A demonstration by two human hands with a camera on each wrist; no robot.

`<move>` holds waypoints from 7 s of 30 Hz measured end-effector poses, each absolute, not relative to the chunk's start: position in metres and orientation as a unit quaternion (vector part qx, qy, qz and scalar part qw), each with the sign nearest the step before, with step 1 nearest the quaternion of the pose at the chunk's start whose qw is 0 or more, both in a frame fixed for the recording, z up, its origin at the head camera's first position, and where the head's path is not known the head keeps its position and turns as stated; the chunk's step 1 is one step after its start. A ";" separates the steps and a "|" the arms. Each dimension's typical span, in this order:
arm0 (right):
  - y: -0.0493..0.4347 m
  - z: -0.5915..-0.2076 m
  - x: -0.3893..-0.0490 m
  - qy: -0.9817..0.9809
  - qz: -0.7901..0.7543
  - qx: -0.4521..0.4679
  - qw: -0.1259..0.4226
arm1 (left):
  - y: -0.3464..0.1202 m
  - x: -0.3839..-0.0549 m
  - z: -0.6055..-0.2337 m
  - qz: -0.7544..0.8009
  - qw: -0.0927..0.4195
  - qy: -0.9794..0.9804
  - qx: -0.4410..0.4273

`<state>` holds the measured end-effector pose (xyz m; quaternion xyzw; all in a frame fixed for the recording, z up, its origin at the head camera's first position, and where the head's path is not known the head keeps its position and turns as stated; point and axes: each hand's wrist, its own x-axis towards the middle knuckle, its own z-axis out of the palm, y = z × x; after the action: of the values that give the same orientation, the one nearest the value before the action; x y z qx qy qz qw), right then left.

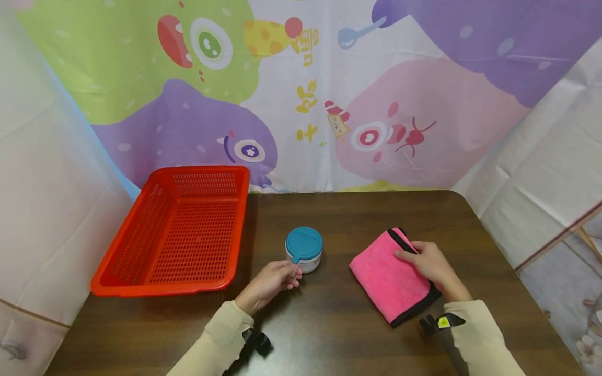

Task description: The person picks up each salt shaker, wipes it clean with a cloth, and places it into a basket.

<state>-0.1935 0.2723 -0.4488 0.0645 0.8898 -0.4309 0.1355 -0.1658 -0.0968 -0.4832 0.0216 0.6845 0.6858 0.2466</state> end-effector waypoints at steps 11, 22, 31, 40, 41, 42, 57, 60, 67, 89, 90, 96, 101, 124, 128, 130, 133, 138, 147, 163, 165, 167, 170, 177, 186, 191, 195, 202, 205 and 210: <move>0.270 -0.436 -0.191 0.892 -0.433 0.039 0.122 | -0.096 -0.167 -0.480 0.689 0.242 0.683 0.001; 0.268 -0.425 -0.185 0.877 -0.459 0.032 0.136 | -0.092 -0.166 -0.476 0.691 0.230 0.685 -0.016; 0.261 -0.414 -0.182 0.865 -0.486 0.049 0.116 | -0.094 -0.164 -0.472 0.703 0.231 0.673 -0.004; 0.254 -0.409 -0.180 0.854 -0.509 0.067 0.083 | -0.093 -0.164 -0.457 0.713 0.219 0.667 0.005; 0.254 -0.408 -0.180 0.853 -0.511 0.067 0.080 | -0.094 -0.163 -0.456 0.712 0.218 0.667 0.004; 0.254 -0.408 -0.180 0.852 -0.514 0.066 0.076 | -0.094 -0.163 -0.454 0.712 0.218 0.667 0.004; 0.242 -0.397 -0.172 0.842 -0.535 0.051 0.046 | -0.095 -0.160 -0.437 0.705 0.205 0.678 0.015; 0.239 -0.395 -0.170 0.840 -0.539 0.051 0.037 | -0.095 -0.160 -0.434 0.707 0.207 0.676 0.022; 0.232 -0.394 -0.165 0.832 -0.552 0.049 0.009 | -0.095 -0.157 -0.427 0.707 0.204 0.676 0.031; 0.215 -0.386 -0.158 0.830 -0.552 0.042 -0.057 | -0.094 -0.150 -0.407 0.718 0.201 0.665 0.046; 0.214 -0.386 -0.158 0.832 -0.551 0.041 -0.059 | -0.093 -0.150 -0.406 0.720 0.200 0.663 0.046; 0.210 -0.383 -0.157 0.835 -0.545 0.038 -0.069 | -0.091 -0.149 -0.401 0.728 0.192 0.657 0.043; 0.208 -0.382 -0.155 0.833 -0.548 0.037 -0.072 | -0.091 -0.147 -0.399 0.729 0.192 0.656 0.042; 0.183 -0.387 -0.147 0.838 -0.537 -0.007 -0.098 | -0.085 -0.146 -0.396 0.733 0.194 0.651 0.052; 0.181 -0.387 -0.147 0.838 -0.537 -0.027 -0.088 | -0.083 -0.146 -0.396 0.735 0.193 0.649 0.050; 0.179 -0.387 -0.148 0.839 -0.537 -0.033 -0.081 | -0.083 -0.146 -0.396 0.734 0.193 0.649 0.050; 0.177 -0.388 -0.149 0.841 -0.534 -0.042 -0.073 | -0.083 -0.146 -0.396 0.733 0.195 0.650 0.050; 0.174 -0.390 -0.151 0.841 -0.535 -0.054 -0.060 | -0.082 -0.145 -0.395 0.732 0.195 0.651 0.050; 0.166 -0.389 -0.152 0.839 -0.538 -0.062 -0.041 | -0.078 -0.146 -0.394 0.728 0.200 0.654 0.044; 0.159 -0.397 -0.158 0.839 -0.540 -0.062 -0.029 | -0.074 -0.146 -0.396 0.704 0.197 0.682 0.037; 0.158 -0.398 -0.158 0.840 -0.539 -0.064 -0.033 | -0.074 -0.146 -0.395 0.703 0.197 0.682 0.035; 0.157 -0.398 -0.158 0.840 -0.537 -0.063 -0.038 | -0.074 -0.145 -0.395 0.703 0.196 0.682 0.034; 0.155 -0.398 -0.157 0.843 -0.533 -0.058 -0.047 | -0.073 -0.145 -0.394 0.704 0.195 0.682 0.030; 0.149 -0.396 -0.153 0.840 -0.534 -0.056 -0.083 | -0.070 -0.145 -0.394 0.707 0.187 0.682 0.022; 0.141 -0.396 -0.147 0.840 -0.522 -0.073 -0.127 | -0.067 -0.146 -0.394 0.719 0.182 0.671 0.011; 0.136 -0.400 -0.145 0.839 -0.513 -0.095 -0.156 | -0.066 -0.146 -0.393 0.719 0.182 0.670 0.008; 0.131 -0.401 -0.142 0.836 -0.503 -0.120 -0.181 | -0.065 -0.146 -0.393 0.719 0.181 0.671 -0.001; 0.123 -0.405 -0.139 0.827 -0.494 -0.164 -0.215 | -0.064 -0.148 -0.395 0.717 0.177 0.674 -0.009; 0.121 -0.407 -0.138 0.823 -0.486 -0.186 -0.228 | -0.064 -0.147 -0.395 0.715 0.177 0.676 -0.013; 0.117 -0.411 -0.137 0.826 -0.461 -0.218 -0.240 | -0.064 -0.148 -0.395 0.721 0.174 0.671 -0.019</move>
<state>-0.1366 0.1171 -0.4108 -0.2182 0.8258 -0.4612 -0.2403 -0.1478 -0.0637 -0.3949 -0.0193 0.6708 0.7207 0.1738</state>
